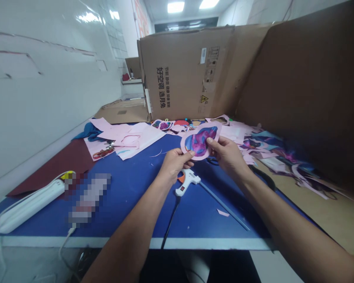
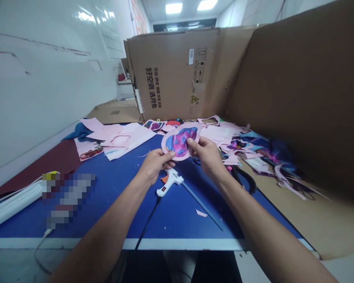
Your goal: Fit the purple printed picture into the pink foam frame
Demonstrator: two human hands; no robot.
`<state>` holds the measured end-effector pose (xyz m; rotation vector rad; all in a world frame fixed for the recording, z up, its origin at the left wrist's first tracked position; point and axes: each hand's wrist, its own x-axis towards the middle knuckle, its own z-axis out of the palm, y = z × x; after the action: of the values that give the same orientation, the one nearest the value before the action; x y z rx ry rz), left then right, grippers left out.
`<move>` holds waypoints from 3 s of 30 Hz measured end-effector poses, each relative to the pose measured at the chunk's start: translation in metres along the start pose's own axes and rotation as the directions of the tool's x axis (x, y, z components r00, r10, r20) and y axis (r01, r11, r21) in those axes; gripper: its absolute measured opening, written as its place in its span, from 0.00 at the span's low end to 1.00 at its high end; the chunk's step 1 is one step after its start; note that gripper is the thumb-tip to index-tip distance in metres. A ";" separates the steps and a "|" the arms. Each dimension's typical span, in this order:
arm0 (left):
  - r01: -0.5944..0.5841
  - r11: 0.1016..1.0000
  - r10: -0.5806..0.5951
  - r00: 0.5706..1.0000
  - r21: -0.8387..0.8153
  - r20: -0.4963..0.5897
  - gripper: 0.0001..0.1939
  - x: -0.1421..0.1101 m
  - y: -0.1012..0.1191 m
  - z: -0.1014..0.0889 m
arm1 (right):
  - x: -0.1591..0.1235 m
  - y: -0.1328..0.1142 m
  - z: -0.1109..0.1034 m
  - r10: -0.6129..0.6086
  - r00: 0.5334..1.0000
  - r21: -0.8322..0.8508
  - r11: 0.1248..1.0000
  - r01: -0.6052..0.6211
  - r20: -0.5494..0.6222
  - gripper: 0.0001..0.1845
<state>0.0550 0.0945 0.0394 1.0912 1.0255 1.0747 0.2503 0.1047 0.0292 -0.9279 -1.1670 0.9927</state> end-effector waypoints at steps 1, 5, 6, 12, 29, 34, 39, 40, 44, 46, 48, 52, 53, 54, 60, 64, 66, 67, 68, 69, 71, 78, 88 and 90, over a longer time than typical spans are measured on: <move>0.005 1.000 -0.005 1.000 0.007 0.029 0.13 -0.001 0.000 0.000 | 0.001 0.001 -0.001 0.001 1.000 -0.001 1.000 -0.001 -0.001 0.24; -0.016 0.999 0.012 0.995 0.042 0.095 0.16 -0.001 -0.001 -0.001 | 0.001 0.000 -0.003 0.010 1.000 -0.005 1.000 -0.011 -0.010 0.24; -0.021 0.998 0.015 0.994 0.052 0.105 0.16 -0.001 -0.001 -0.001 | 0.001 0.000 -0.003 0.009 1.000 0.000 1.000 -0.009 -0.012 0.24; -0.012 0.993 -0.005 0.989 0.121 0.146 0.13 -0.004 -0.002 0.002 | 0.000 -0.002 -0.001 0.014 1.000 0.029 1.000 -0.013 -0.026 0.27; -0.254 0.967 0.253 0.966 -0.030 -0.051 0.24 0.010 -0.009 -0.007 | -0.008 -0.011 0.006 0.165 0.970 -0.175 0.976 -0.133 0.181 0.30; -0.283 0.957 0.274 0.954 -0.066 -0.120 0.20 0.014 -0.011 -0.009 | -0.007 -0.013 0.006 0.143 0.976 -0.194 0.975 -0.110 0.165 0.30; -0.294 0.952 0.281 0.949 -0.082 -0.143 0.19 0.016 -0.012 -0.011 | -0.008 -0.013 0.007 0.155 0.973 -0.188 0.974 -0.122 0.173 0.30; -0.298 0.950 0.281 0.946 -0.093 -0.161 0.20 0.017 -0.013 -0.012 | -0.008 -0.014 0.007 0.169 0.968 -0.192 0.972 -0.132 0.188 0.30; -0.275 0.946 0.236 0.947 -0.171 -0.217 0.22 0.021 -0.012 -0.015 | -0.008 -0.015 0.007 0.188 0.954 -0.216 0.967 -0.138 0.232 0.30; -0.246 0.947 0.205 0.957 -0.204 -0.204 0.23 0.021 -0.010 -0.016 | -0.007 -0.015 0.006 0.178 0.958 -0.218 0.968 -0.129 0.225 0.30; -0.226 0.945 0.188 0.967 -0.236 -0.174 0.23 0.021 -0.008 -0.016 | -0.007 -0.016 0.005 0.184 0.952 -0.224 0.966 -0.130 0.244 0.29; -0.221 0.931 0.185 0.972 -0.291 -0.145 0.23 0.018 -0.004 -0.014 | -0.008 -0.015 0.004 0.247 0.899 -0.253 0.954 -0.160 0.362 0.27; -0.220 0.929 0.184 0.972 -0.297 -0.146 0.23 0.018 -0.003 -0.013 | -0.008 -0.014 0.004 0.257 0.887 -0.259 0.952 -0.164 0.384 0.27; -0.219 0.929 0.181 0.972 -0.299 -0.149 0.23 0.017 -0.002 -0.013 | -0.009 -0.014 0.004 0.264 0.878 -0.264 0.950 -0.165 0.399 0.26; -0.228 0.926 0.185 0.969 -0.300 -0.167 0.19 0.015 0.001 -0.014 | -0.010 -0.010 0.004 0.263 0.871 -0.244 0.954 -0.173 0.414 0.23; -0.221 0.933 0.178 0.969 -0.283 -0.170 0.18 0.014 0.002 -0.015 | -0.007 -0.009 0.001 0.226 0.938 -0.136 0.971 -0.196 0.263 0.23; -0.177 0.951 0.138 0.977 -0.253 -0.165 0.18 0.012 0.003 -0.015 | -0.005 -0.008 0.000 0.203 0.964 -0.088 0.978 -0.190 0.174 0.23; -0.159 0.958 0.122 0.979 -0.239 -0.163 0.18 0.012 0.003 -0.015 | -0.004 -0.008 0.000 0.192 0.971 -0.072 0.980 -0.184 0.144 0.23; -0.149 0.961 0.113 0.980 -0.231 -0.164 0.19 0.011 0.003 -0.014 | -0.004 -0.007 0.000 0.187 0.974 -0.060 0.982 -0.181 0.129 0.24; -0.151 0.961 0.113 0.979 -0.229 -0.170 0.20 0.010 0.004 -0.014 | -0.004 -0.007 0.000 0.191 0.973 -0.052 0.981 -0.186 0.127 0.24; -0.174 0.954 0.127 0.972 -0.243 -0.197 0.21 0.010 0.005 -0.015 | -0.003 -0.005 -0.001 0.213 0.966 -0.044 0.977 -0.209 0.146 0.25; -0.176 0.944 0.107 0.963 -0.278 -0.246 0.22 0.013 0.007 -0.017 | -0.002 0.001 -0.005 0.145 0.973 -0.185 0.977 -0.111 0.182 0.29; -0.202 0.936 0.119 0.952 -0.289 -0.281 0.20 0.012 0.011 -0.022 | -0.005 -0.009 0.000 0.156 0.974 -0.225 0.967 -0.117 0.165 0.30; -0.209 0.934 0.120 0.948 -0.291 -0.296 0.19 0.013 0.011 -0.023 | -0.005 -0.011 0.000 0.165 0.971 -0.219 0.968 -0.125 0.173 0.29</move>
<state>0.0335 0.1120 0.0454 0.7883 0.9417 1.5052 0.2510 0.0968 0.0378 -1.1152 -1.3979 1.1120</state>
